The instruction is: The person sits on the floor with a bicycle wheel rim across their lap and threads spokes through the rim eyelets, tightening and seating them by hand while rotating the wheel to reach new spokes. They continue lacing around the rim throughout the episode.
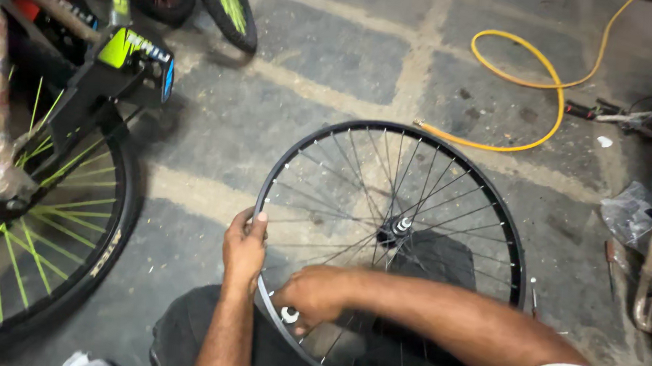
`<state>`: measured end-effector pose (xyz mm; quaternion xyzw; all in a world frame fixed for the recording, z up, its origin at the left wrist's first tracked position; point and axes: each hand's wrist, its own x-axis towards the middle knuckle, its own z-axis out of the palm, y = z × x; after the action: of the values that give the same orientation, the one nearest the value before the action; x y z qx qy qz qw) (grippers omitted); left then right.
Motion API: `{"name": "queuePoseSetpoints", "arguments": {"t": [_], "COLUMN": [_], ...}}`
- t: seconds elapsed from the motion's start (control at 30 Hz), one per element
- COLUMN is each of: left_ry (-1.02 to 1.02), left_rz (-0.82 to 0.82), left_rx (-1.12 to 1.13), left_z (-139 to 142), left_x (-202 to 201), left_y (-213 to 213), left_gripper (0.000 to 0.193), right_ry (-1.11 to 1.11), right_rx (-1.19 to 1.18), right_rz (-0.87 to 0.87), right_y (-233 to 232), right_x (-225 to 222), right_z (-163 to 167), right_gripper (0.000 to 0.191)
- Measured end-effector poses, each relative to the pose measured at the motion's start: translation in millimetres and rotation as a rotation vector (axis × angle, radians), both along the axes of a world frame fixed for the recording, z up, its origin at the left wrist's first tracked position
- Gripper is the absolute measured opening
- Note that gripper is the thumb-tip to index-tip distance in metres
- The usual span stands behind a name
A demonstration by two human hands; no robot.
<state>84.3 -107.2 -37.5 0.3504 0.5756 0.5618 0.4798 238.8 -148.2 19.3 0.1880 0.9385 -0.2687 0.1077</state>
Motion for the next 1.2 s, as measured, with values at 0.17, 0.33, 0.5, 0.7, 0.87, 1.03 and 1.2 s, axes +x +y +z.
{"name": "queuePoseSetpoints", "arguments": {"t": [0.17,0.33,0.5,0.7,0.87,1.03,1.2], "left_ry": [-0.042,0.001,0.002,-0.023,-0.003,0.021,-0.078], "left_rz": [-0.006,0.008,0.021,0.016,0.02,0.014,0.012], "left_rx": [0.011,0.028,-0.009,0.028,0.031,-0.01,0.0], "left_z": [-4,-6,-3,-2,-3,2,4], "left_x": [1,-1,-1,-3,-5,-5,-4], "left_y": [-2,-1,-2,-2,-2,-1,-2], "left_gripper": [0.04,0.041,0.043,0.043,0.042,0.042,0.043], "right_ry": [0.215,-0.027,0.057,-0.068,0.193,0.298,0.057], "right_rx": [0.479,0.299,0.399,-0.327,0.364,0.393,-0.167], "right_rz": [-0.005,-0.09,-0.138,-0.137,-0.101,-0.072,-0.129], "right_y": [-28,-18,-16,15,-23,-31,17], "right_x": [18,10,6,-5,0,13,11], "right_z": [-16,-28,-17,9,-13,-23,11], "right_gripper": [0.017,0.033,0.017,0.034,0.035,0.023,0.029]}}
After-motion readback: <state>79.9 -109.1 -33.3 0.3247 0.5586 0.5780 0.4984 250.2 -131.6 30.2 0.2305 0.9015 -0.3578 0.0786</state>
